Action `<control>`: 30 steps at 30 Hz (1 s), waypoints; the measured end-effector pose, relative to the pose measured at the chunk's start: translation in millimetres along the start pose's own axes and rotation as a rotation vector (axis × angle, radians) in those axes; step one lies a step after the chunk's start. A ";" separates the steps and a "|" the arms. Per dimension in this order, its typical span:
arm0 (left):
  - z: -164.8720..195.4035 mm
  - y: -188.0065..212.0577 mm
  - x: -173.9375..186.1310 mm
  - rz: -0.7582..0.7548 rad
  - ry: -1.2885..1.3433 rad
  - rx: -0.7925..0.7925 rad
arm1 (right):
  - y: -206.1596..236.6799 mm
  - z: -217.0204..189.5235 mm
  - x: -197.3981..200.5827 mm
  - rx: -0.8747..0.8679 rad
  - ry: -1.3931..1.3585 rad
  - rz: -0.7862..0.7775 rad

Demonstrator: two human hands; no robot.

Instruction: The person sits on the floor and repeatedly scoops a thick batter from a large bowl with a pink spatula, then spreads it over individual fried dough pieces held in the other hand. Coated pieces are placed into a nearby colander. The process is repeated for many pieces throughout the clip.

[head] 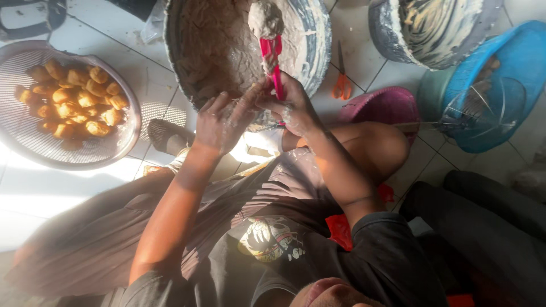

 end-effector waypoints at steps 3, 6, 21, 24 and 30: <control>14.9 -6.0 5.0 0.030 -0.082 -0.056 | 5.8 2.1 6.2 -0.055 -0.029 0.039; 25.1 -2.0 12.2 0.131 -0.167 -0.186 | 10.5 5.3 11.6 -0.006 -0.050 0.063; 8.1 18.2 -61.6 0.083 1.470 0.668 | 26.0 5.7 -19.7 0.209 -0.036 0.232; 9.1 23.6 -57.4 0.050 1.551 0.616 | 25.6 6.1 -17.8 0.236 -0.002 0.209; 5.5 19.9 -54.6 0.138 1.550 0.792 | 20.4 13.3 -9.9 0.199 0.147 0.210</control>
Point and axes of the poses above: each hand's wrist, its own y-axis away from the middle knuckle, its own x-axis out of the back of the hand, z = x × y, the point moved 1 cm from there along -y, towards the middle knuckle, and after that the axes turned 3 degrees about -z, right-handed, at the moved point
